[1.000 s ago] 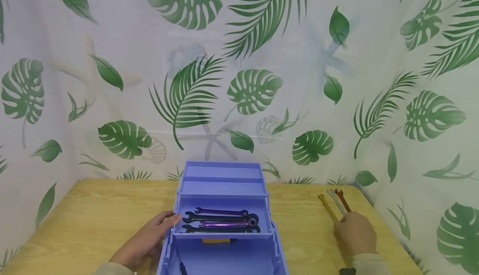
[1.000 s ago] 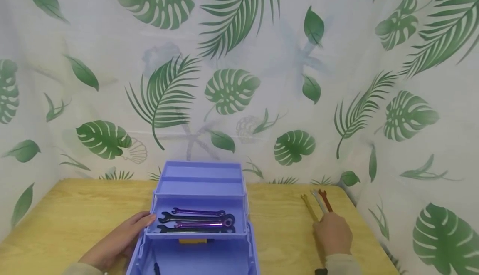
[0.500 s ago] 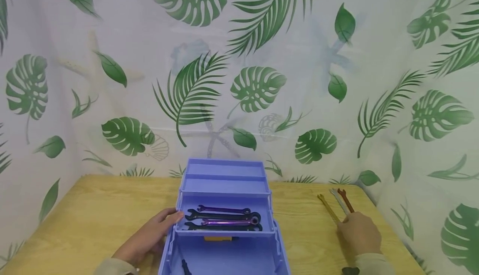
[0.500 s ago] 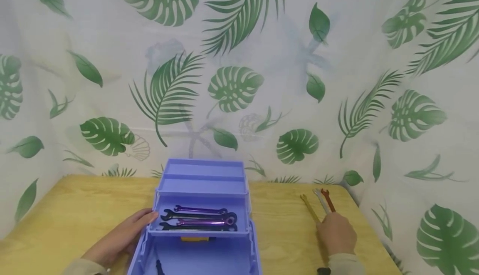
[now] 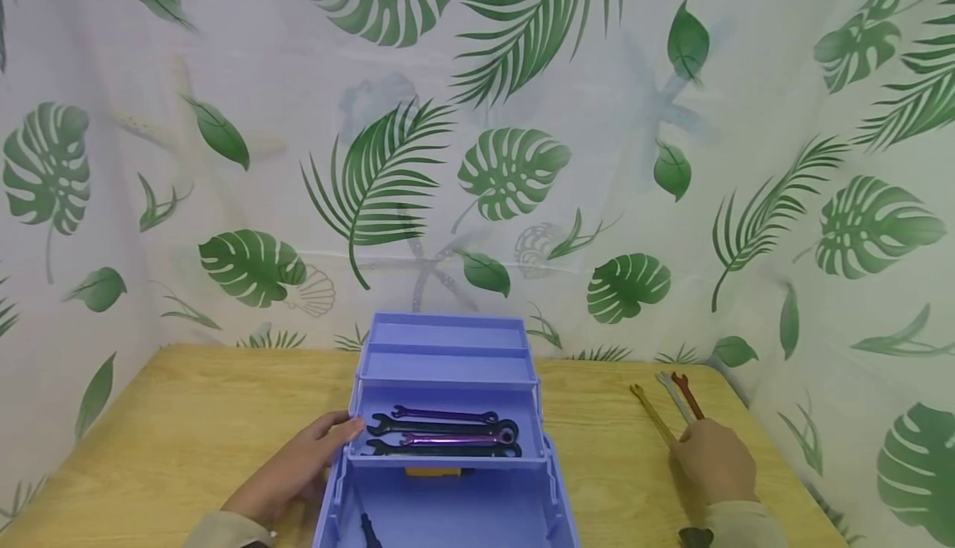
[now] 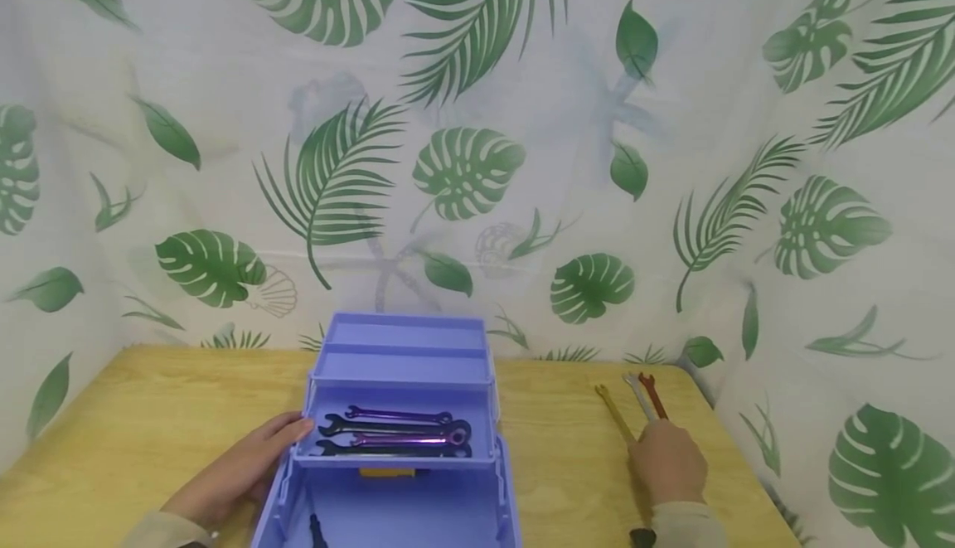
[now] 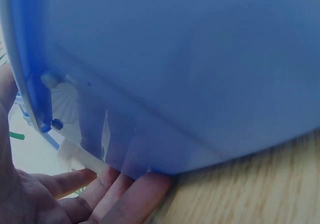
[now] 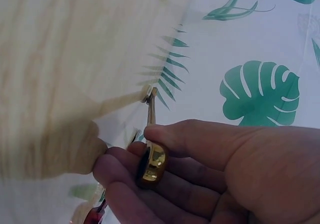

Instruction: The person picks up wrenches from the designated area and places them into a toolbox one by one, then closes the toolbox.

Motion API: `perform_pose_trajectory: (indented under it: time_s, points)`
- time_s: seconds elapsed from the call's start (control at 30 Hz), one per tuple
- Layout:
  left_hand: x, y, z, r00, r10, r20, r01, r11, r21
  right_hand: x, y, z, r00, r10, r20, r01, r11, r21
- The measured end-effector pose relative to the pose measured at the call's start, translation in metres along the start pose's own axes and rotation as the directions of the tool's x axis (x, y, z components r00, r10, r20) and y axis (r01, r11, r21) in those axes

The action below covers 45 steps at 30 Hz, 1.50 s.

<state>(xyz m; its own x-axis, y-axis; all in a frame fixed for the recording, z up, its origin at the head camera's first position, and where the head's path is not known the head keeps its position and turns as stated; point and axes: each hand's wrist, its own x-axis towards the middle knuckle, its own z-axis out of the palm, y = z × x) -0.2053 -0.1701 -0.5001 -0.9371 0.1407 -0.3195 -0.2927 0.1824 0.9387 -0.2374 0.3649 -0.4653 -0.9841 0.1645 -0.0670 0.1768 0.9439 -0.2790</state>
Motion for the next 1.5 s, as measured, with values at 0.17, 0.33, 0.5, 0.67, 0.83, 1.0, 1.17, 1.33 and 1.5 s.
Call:
perform_pose_trajectory:
  time_s: [0.17, 0.33, 0.5, 0.67, 0.83, 1.0, 1.17, 1.33, 1.5]
  points:
    - [0.002, -0.001, -0.002, 0.999, -0.017, -0.027, 0.018, 1.000, 0.011, 0.000, -0.002, 0.001, 1.000, -0.015, -0.002, 0.015, 1.000, -0.011]
    - [0.003, -0.001, -0.003, 0.999, -0.021, -0.025, 0.021, 1.000, 0.012, 0.000, -0.002, 0.002, 1.000, -0.025, -0.007, 0.025, 1.000, -0.009]
    - [0.002, 0.001, -0.004, 1.000, 0.000, 0.023, 0.000, 1.000, 0.000, 0.001, 0.000, 0.002, 1.000, -0.013, -0.015, 0.013, 1.000, -0.009]
    - [0.001, 0.002, -0.004, 0.999, 0.011, 0.031, -0.011, 1.000, 0.003, 0.002, 0.001, 0.002, 1.000, -0.014, -0.015, 0.014, 1.000, 0.002]
    - [0.000, 0.003, -0.004, 1.000, 0.008, 0.015, -0.008, 1.000, 0.006, 0.001, -0.003, 0.002, 0.995, -0.041, -0.088, 0.044, 0.999, 0.030]
    - [-0.001, 0.009, -0.003, 0.998, 0.033, -0.053, -0.029, 0.996, 0.088, 0.000, -0.011, 0.001, 0.978, -0.093, -0.186, 0.103, 0.994, 0.040]
    - [-0.003, 0.009, -0.010, 0.987, 0.151, 0.051, -0.154, 0.985, 0.071, -0.006, -0.025, -0.002, 0.955, -0.177, -0.236, 0.194, 0.980, 0.050]
    - [-0.004, 0.008, -0.012, 0.980, 0.160, 0.121, -0.169, 0.983, 0.073, -0.012, -0.040, -0.003, 0.896, -0.285, -0.342, 0.305, 0.952, 0.007]
    - [-0.001, 0.008, -0.011, 0.992, 0.107, 0.067, -0.113, 0.990, 0.089, -0.016, -0.056, -0.002, 0.765, -0.380, -0.521, 0.410, 0.910, -0.062]
